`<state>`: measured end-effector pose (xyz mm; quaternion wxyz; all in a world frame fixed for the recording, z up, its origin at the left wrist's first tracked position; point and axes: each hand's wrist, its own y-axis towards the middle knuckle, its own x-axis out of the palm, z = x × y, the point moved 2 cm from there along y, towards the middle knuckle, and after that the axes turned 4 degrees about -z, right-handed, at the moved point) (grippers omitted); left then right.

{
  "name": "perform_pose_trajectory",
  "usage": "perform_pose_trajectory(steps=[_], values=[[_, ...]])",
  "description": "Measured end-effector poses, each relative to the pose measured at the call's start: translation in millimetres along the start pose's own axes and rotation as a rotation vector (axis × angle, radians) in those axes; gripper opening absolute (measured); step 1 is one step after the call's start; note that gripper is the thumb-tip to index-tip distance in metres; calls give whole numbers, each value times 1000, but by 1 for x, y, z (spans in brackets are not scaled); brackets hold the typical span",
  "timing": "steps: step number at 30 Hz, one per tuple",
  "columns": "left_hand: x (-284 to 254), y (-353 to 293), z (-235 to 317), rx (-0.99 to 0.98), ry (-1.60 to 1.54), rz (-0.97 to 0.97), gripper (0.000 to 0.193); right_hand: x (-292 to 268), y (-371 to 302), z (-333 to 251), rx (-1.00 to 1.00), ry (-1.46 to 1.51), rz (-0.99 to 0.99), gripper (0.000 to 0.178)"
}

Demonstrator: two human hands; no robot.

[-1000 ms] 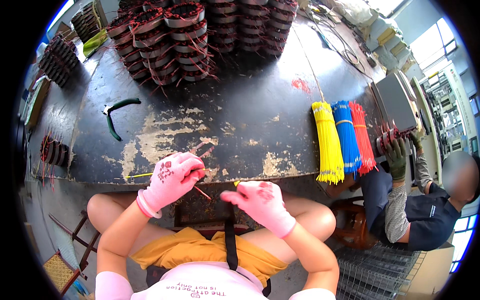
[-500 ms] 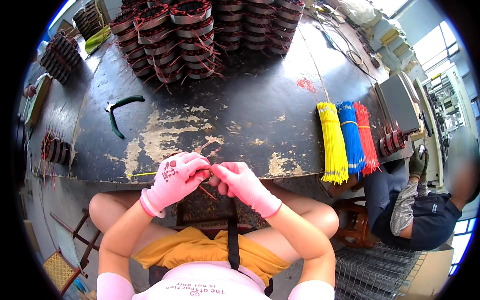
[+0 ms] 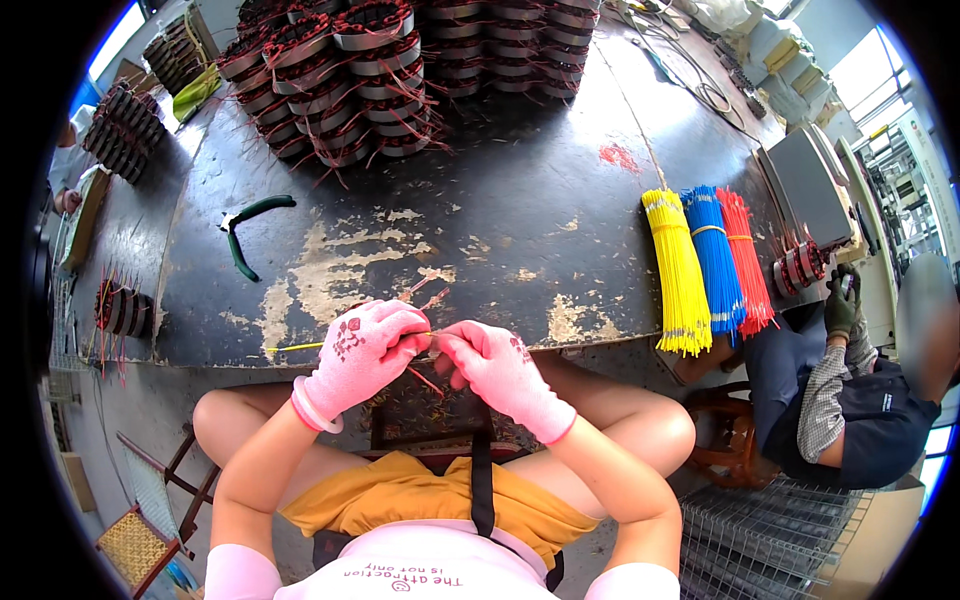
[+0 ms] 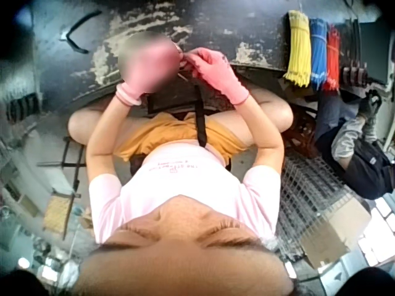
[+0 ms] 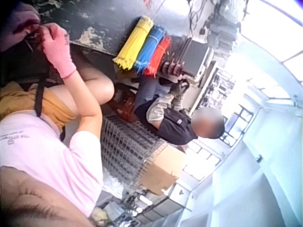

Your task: The person sits at a workbench and assembles small cylindrical electrical components by inserting colored wires into them. They use pliers to trim the wires and secure them with colored zip ties, stacking the finished units on the table.

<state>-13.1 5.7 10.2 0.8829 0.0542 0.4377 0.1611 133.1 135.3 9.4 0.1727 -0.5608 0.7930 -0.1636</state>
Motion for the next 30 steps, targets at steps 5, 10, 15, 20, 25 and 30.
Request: perform_pose_trajectory(steps=[5, 10, 15, 20, 25, 30], values=[[1, -1, 0, 11, -7, 28, 12, -10, -6, -2, -454, -797, 244, 19], [3, 0, -2, 60, 10, 36, 11, -1, 6, 5, 4, -208, 18, 26], [4, -1, -3, 44, 12, 63, 11, 4, 10, 21, 82, 458, -135, 33], [1, 0, -1, 34, -5, 42, 10, -16, 1, 10, -482, -666, 193, 21], [3, 0, -1, 38, -8, 45, 10, -5, 8, -4, -818, -1235, 333, 22], [0, 1, 0, 14, -61, 1, 9, -7, 22, 12, -595, -561, 194, 19]])
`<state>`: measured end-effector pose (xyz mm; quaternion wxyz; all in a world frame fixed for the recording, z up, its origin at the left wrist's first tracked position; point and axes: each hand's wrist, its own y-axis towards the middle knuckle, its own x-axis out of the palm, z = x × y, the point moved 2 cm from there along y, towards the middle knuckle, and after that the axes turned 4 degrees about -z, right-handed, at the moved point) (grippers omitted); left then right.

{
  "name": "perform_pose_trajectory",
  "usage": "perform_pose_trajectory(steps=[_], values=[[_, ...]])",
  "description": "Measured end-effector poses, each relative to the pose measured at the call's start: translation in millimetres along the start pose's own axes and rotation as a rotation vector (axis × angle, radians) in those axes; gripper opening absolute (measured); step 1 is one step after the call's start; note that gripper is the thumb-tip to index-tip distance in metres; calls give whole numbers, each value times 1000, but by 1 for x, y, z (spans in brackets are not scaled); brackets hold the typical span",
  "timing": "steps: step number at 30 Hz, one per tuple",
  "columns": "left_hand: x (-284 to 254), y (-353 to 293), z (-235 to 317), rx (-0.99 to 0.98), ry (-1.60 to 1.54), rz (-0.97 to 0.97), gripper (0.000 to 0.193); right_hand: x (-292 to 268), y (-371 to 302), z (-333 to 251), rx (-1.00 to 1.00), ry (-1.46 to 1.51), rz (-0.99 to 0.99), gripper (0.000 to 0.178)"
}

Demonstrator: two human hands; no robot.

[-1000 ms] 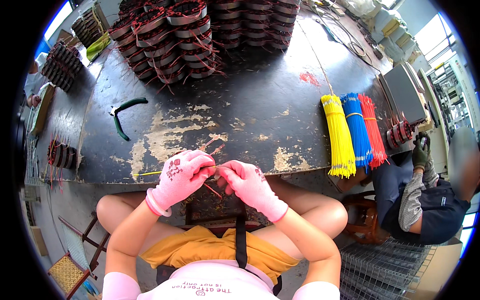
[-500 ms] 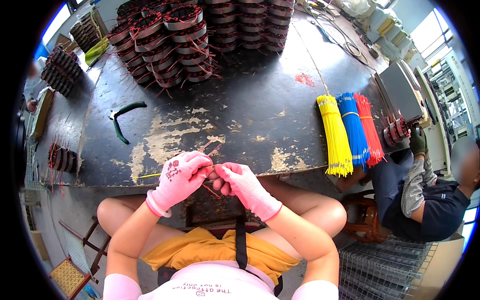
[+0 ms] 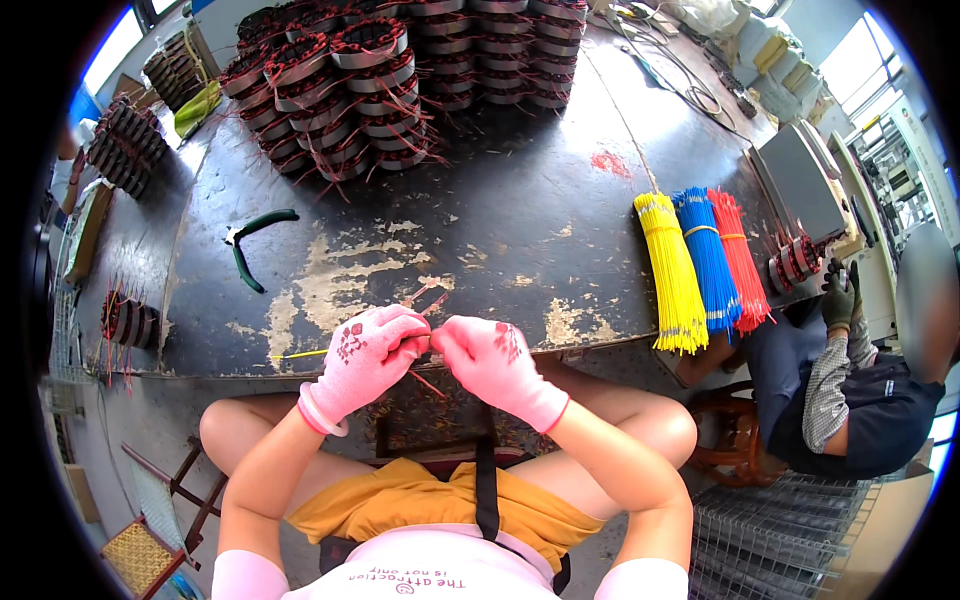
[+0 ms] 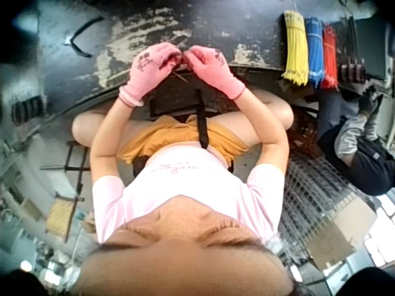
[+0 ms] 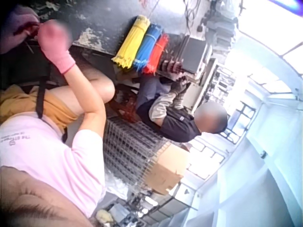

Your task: The person sits at a workbench and assembles small cylindrical electrical components by inserting colored wires into them. They use pliers to trim the wires and secure them with colored zip ties, stacking the finished units on the table.

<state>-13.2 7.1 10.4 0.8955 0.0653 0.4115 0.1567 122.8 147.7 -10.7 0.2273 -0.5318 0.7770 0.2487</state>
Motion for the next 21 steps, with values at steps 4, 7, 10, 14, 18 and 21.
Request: perform_pose_trajectory(steps=[4, 7, 10, 14, 18, 21], values=[[0, -2, 1, -8, 21, 17, 9, 10, -9, -4, 606, 848, -120, 31], [2, -2, 2, 18, 17, 2, 10, 8, -18, -16, 631, 820, -32, 31], [4, -2, 2, 67, 24, 30, 11, 10, -21, -13, 653, 977, -25, 29], [3, -3, 1, 31, 16, 0, 10, 17, -26, -3, 725, 1195, -21, 27], [3, -2, 2, 32, 27, -16, 8, 31, -32, 3, 671, 1345, 48, 27], [1, -1, 3, 37, 28, -31, 7, 33, -31, 3, 682, 1346, 68, 33]])
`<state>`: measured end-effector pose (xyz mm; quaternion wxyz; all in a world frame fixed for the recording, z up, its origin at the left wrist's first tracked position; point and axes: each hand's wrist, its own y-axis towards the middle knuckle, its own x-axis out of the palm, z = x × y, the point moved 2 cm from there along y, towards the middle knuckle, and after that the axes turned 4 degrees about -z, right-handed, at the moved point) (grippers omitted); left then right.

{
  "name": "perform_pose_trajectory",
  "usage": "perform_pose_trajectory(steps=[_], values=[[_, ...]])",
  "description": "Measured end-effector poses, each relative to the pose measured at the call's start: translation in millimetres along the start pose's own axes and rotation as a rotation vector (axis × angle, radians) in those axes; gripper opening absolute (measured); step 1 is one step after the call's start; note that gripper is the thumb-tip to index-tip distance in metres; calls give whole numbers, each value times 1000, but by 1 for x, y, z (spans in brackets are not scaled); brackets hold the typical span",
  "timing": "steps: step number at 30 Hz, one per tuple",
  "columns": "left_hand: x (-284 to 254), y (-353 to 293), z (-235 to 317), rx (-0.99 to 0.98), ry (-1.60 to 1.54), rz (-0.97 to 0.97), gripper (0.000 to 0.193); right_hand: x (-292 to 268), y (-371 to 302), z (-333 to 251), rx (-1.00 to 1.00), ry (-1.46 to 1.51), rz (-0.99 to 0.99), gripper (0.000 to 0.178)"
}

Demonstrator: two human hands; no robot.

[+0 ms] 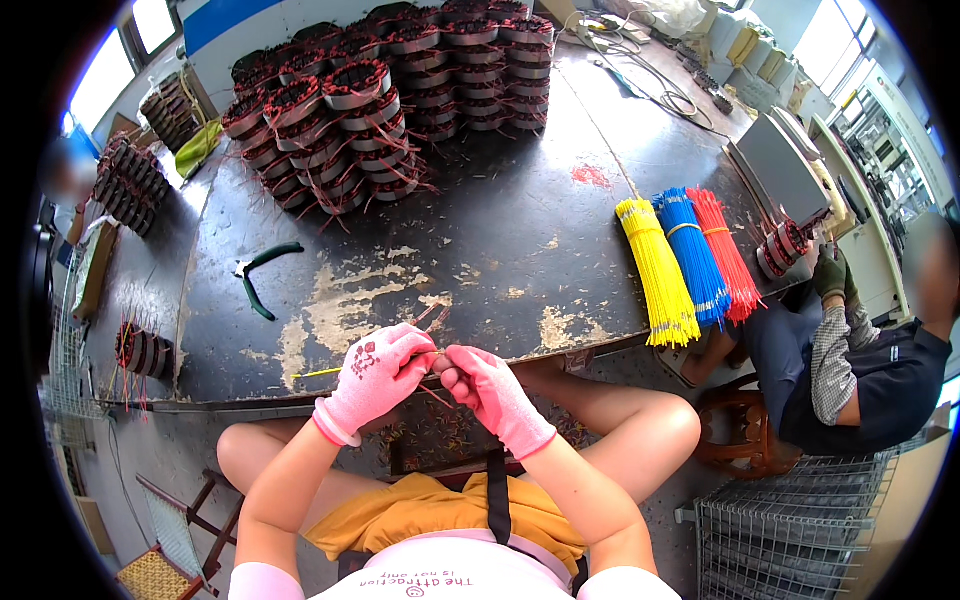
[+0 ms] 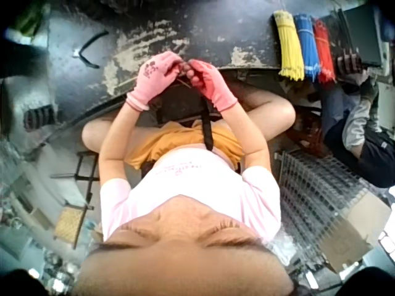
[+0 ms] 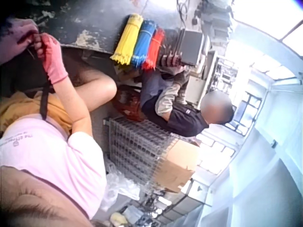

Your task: The person sits at a workbench and assembles small cylindrical electrical components by inserting colored wires into them. They use pliers to trim the wires and secure them with colored zip ties, stacking the finished units on the table.

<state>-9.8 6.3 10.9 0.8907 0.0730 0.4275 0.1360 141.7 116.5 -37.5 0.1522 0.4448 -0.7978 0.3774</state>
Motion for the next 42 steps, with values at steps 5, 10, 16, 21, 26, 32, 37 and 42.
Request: perform_pose_trajectory(steps=[5, 10, 16, 21, 26, 32, 37, 42], values=[[-4, 1, 4, 24, 9, -52, 9, -3, 2, -14, 53, -194, -78, 42], [-1, -1, 4, 42, 49, -25, 11, -4, 9, -13, 32, -282, -68, 43], [-3, -3, 3, 64, 60, -62, 16, -1, 8, 0, -72, -177, -37, 42], [-17, -12, 6, 86, 192, 234, 27, 10, 2, -23, -120, -547, -6, 38], [-8, -11, -5, -38, 207, 67, 32, 20, -6, -39, -596, -1280, 134, 32], [-7, -13, -7, -65, 226, 52, 34, 21, 12, -29, -592, -1429, 41, 36], [-2, -9, -2, -113, 222, 55, 32, 3, -8, -51, -629, -1299, 107, 40], [-4, -10, -3, -110, 241, 58, 31, -98, -95, -135, -897, -1001, 919, 17]])
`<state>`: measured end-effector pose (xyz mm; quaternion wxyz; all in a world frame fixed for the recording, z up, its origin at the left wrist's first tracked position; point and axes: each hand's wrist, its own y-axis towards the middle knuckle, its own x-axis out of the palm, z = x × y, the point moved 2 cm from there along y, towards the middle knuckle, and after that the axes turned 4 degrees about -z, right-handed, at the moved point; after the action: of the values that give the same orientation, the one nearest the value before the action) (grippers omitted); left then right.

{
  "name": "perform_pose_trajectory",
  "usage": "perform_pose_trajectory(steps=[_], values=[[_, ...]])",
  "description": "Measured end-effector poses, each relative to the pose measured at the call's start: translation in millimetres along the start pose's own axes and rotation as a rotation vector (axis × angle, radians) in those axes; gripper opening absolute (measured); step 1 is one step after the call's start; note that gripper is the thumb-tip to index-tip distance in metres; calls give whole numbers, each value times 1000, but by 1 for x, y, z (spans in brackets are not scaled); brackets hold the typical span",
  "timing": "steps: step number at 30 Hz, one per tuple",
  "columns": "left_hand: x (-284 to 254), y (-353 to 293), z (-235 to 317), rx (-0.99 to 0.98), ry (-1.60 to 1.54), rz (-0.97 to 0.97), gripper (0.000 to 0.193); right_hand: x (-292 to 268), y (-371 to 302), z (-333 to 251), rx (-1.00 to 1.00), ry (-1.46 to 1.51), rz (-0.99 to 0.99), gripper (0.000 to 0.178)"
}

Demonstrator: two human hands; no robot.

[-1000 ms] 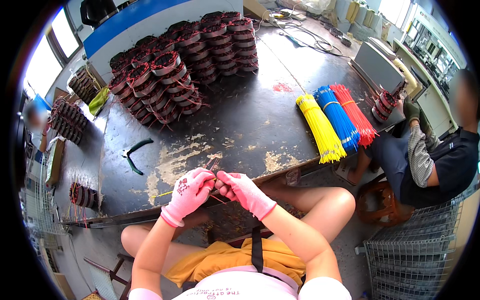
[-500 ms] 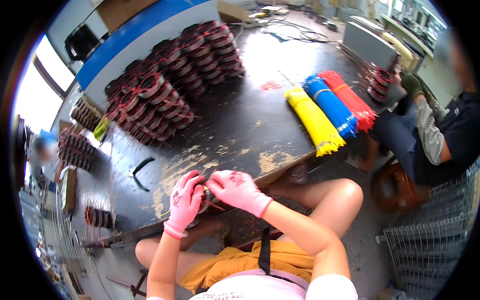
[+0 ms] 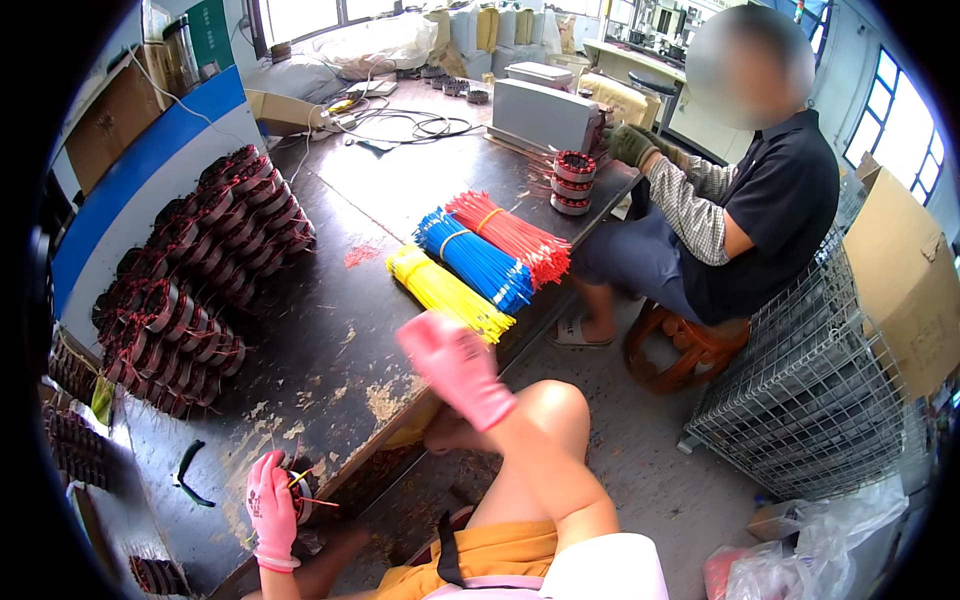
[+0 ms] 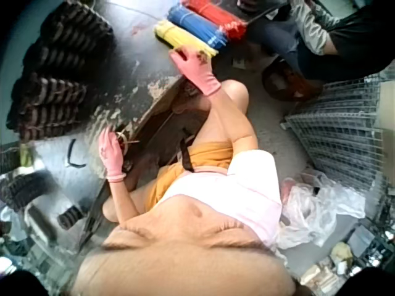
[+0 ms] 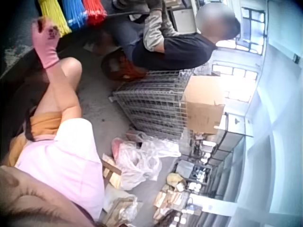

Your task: The person sits at a workbench and assembles small cylindrical electrical components by inserting colored wires into them. They use pliers to trim the wires and secure them with colored zip ties, stacking the finished units on the table.

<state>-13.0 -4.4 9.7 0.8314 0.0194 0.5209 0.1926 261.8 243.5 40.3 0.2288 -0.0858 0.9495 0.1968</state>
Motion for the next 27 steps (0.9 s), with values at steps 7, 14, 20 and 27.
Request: perform_pose_trajectory(steps=[7, 14, 20, 27], values=[[-3, 8, 3, 20, -23, -64, 33, -127, 36, 132, 467, -513, -3, 58], [-4, 9, -3, 38, -52, -91, 36, -117, 24, 118, 424, 354, -29, 35], [-21, 14, 34, 138, 15, 307, 40, -78, -34, -46, 272, 456, -195, 29], [-79, 16, 81, 623, 253, 354, 32, 45, -64, -130, -500, 347, -767, 12]])
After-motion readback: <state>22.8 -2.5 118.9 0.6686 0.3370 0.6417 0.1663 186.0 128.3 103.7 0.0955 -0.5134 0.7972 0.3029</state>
